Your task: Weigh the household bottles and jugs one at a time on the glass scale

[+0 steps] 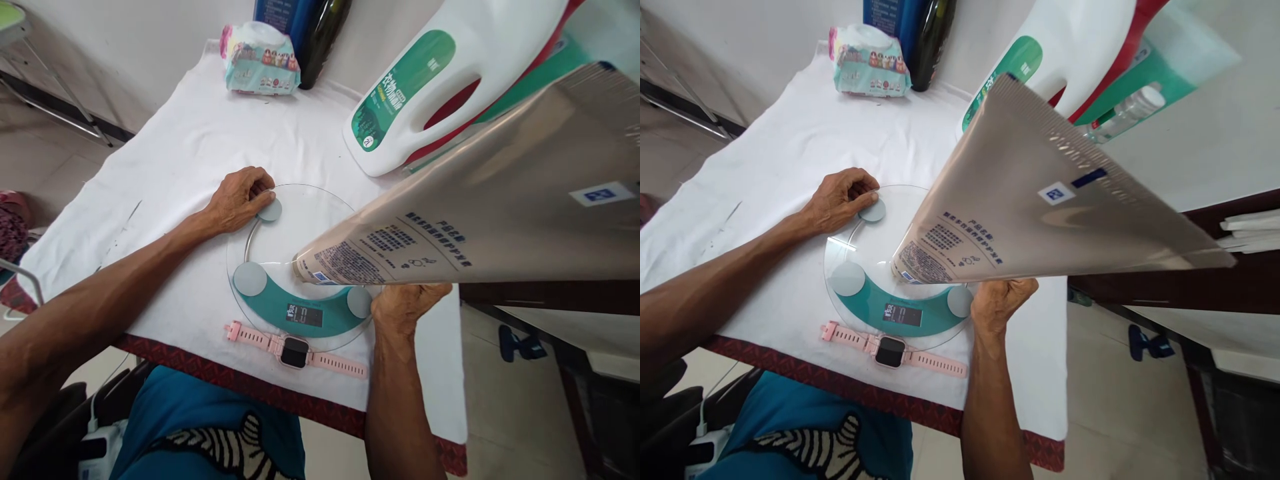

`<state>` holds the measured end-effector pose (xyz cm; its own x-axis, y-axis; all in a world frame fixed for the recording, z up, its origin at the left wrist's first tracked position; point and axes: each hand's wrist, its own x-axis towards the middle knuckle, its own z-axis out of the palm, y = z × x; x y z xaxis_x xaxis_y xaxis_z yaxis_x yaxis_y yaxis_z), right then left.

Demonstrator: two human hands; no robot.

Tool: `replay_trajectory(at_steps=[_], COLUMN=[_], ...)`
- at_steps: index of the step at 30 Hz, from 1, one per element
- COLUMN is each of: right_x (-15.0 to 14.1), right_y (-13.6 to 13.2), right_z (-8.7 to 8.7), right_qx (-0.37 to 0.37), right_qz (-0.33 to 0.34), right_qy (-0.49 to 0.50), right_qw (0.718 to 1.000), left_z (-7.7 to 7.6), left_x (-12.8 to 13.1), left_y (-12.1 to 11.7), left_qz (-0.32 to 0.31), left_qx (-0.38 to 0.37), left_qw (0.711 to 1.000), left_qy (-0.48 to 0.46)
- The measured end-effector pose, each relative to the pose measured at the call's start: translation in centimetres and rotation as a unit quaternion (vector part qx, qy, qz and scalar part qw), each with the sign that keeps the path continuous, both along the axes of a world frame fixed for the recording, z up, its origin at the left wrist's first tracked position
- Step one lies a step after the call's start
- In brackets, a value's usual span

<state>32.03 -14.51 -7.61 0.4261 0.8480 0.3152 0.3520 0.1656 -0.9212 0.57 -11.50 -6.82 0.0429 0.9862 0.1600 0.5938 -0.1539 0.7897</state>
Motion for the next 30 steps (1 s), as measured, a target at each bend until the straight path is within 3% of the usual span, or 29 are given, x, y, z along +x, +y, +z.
replay_trajectory(at_steps=[3,5,8,11,13,17,22,30], right_x=[0.0,-0.2,-0.7,-1.2,-1.5,-1.6,-2.2,-7.9], right_y=[0.0,-0.2,-1.2,-3.0,-4.3,-6.0,-5.8,-5.4], right_z=[0.2,0.7,1.9,3.0,3.4,3.8,4.8,4.2], right_qx=[0.047,0.058,0.031,-0.033,-0.065,-0.068,-0.027,-0.099], right_qz=[-0.008,0.03,0.155,0.31,0.358,0.343,0.318,0.265], right_qy=[-0.022,-0.016,0.06,0.126,0.115,0.065,0.068,0.065], right_qw=[0.999,0.998,0.986,0.942,0.924,0.935,0.945,0.957], left_z=[0.0,-0.1,-0.2,-0.3,-0.4,-0.4,-0.4,-0.5], left_x=[0.0,0.0,-0.1,-0.1,-0.2,-0.3,-0.3,-0.4], left_y=[0.0,0.0,0.0,0.1,0.1,0.1,0.0,0.1], left_qz=[0.0,0.0,-0.002,-0.004,-0.005,-0.007,-0.004,-0.006], left_qx=[-0.001,-0.002,0.0,0.004,0.005,0.01,0.006,0.019], left_qw=[1.0,1.0,1.0,1.0,1.0,1.0,1.0,1.0], left_qy=[-0.001,-0.004,-0.01,-0.01,-0.011,-0.013,-0.015,-0.022])
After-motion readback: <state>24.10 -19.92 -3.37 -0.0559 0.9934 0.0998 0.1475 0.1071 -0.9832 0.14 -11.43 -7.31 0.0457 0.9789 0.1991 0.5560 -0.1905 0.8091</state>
